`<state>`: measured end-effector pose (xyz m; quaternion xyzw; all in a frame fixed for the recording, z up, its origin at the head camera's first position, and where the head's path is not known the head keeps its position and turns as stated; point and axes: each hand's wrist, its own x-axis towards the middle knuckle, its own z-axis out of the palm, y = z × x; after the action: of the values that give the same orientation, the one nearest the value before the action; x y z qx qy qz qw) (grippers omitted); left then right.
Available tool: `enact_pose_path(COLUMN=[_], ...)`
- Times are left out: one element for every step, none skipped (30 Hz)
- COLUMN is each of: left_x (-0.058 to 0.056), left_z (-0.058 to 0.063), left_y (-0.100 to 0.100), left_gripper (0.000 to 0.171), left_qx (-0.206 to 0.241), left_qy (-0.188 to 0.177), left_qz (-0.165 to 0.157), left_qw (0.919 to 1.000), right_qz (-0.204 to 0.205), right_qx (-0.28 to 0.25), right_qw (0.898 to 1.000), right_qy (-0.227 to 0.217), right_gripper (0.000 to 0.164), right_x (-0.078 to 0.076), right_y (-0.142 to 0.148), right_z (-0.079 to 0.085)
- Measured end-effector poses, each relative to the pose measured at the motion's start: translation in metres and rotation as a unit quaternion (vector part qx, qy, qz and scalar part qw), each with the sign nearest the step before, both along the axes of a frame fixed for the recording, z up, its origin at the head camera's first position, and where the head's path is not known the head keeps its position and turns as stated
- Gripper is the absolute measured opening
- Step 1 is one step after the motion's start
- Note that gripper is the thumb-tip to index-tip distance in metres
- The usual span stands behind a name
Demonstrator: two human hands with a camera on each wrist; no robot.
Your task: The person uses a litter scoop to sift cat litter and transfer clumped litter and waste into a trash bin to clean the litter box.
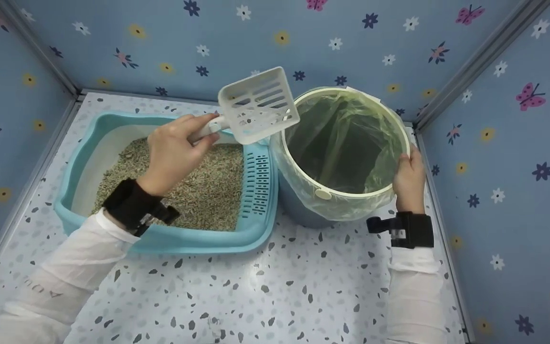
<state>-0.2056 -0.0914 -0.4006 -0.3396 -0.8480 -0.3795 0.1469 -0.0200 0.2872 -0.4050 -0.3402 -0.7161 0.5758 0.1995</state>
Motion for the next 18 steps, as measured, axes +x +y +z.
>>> enact_pose_path(left_x=[-0.004, -0.008, -0.011, -0.014, -0.018, -0.021, -0.024, -0.028, -0.031, -0.034, -0.038, -0.041, -0.044, -0.046, -0.049, -0.051, -0.054, -0.056], left_z=[-0.004, -0.008, -0.012, -0.017, -0.022, -0.027, -0.032, -0.036, -0.041, -0.045, -0.049, -0.052, -0.056, -0.059, -0.062, -0.064, -0.066, -0.068], left_y=[-0.006, -0.012, -0.019, -0.026, -0.033, -0.039, -0.046, -0.052, -0.058, -0.064, -0.070, -0.075, -0.080, -0.085, -0.090, -0.094, -0.098, -0.101], left_gripper=[0.032, 0.033, 0.033, 0.033, 0.033, 0.033, 0.033, 0.033, 0.033, 0.034, 0.035, 0.036, 0.036, 0.037, 0.038, 0.039, 0.040, 0.041], left_qx=[-0.002, -0.004, -0.010, -0.015, -0.021, -0.029, -0.039, -0.048, -0.059, -0.071, -0.083, -0.097, -0.108, -0.119, -0.132, -0.145, -0.163, -0.179], left_qy=[-0.014, -0.028, -0.041, -0.052, -0.063, -0.072, -0.081, -0.090, -0.098, -0.107, -0.113, -0.119, -0.128, -0.136, -0.144, -0.150, -0.156, -0.166], left_qz=[0.006, 0.012, 0.018, 0.023, 0.029, 0.036, 0.041, 0.044, 0.046, 0.049, 0.052, 0.053, 0.052, 0.051, 0.050, 0.047, 0.044, 0.038], left_qw=[0.9999, 0.9995, 0.9990, 0.9983, 0.9974, 0.9963, 0.9951, 0.9938, 0.9924, 0.9905, 0.9888, 0.9867, 0.9845, 0.9822, 0.9795, 0.9768, 0.9733, 0.9690], right_qz=[0.000, 0.002, 0.003, 0.005, 0.007, 0.009, 0.011, 0.013, 0.013, 0.014, 0.014, 0.014, 0.013, 0.012, 0.011, 0.009, 0.008, 0.006], right_qx=[-0.002, 0.000, 0.002, 0.004, 0.008, 0.015, 0.021, 0.027, 0.029, 0.031, 0.034, 0.038, 0.038, 0.037, 0.038, 0.038, 0.036, 0.033], right_qw=[1.000, 1.000, 1.000, 1.000, 1.000, 1.000, 1.000, 1.000, 0.999, 0.999, 0.999, 0.999, 0.999, 0.999, 0.999, 0.999, 0.999, 0.999], right_qy=[0.001, 0.001, 0.001, -0.001, -0.002, -0.005, -0.008, -0.010, -0.011, -0.013, -0.015, -0.018, -0.019, -0.019, -0.020, -0.021, -0.021, -0.019], right_gripper=[0.050, 0.050, 0.050, 0.050, 0.050, 0.049, 0.049, 0.049, 0.049, 0.049, 0.049, 0.050, 0.050, 0.050, 0.050, 0.050, 0.050, 0.049], right_x=[0.000, 0.000, 0.000, 0.000, 0.000, 0.000, 0.000, 0.000, 0.000, 0.000, 0.000, 0.000, 0.000, -0.001, -0.001, -0.001, -0.001, 0.000], right_y=[0.000, 0.000, -0.001, -0.001, -0.001, -0.001, -0.001, -0.001, -0.001, -0.001, -0.001, -0.001, 0.000, 0.000, 0.000, 0.000, 0.000, 0.000], right_z=[0.000, -0.001, -0.001, -0.001, 0.000, 0.000, 0.000, 0.000, 0.000, 0.000, 0.000, -0.001, -0.001, -0.001, -0.001, -0.001, 0.000, 0.000])
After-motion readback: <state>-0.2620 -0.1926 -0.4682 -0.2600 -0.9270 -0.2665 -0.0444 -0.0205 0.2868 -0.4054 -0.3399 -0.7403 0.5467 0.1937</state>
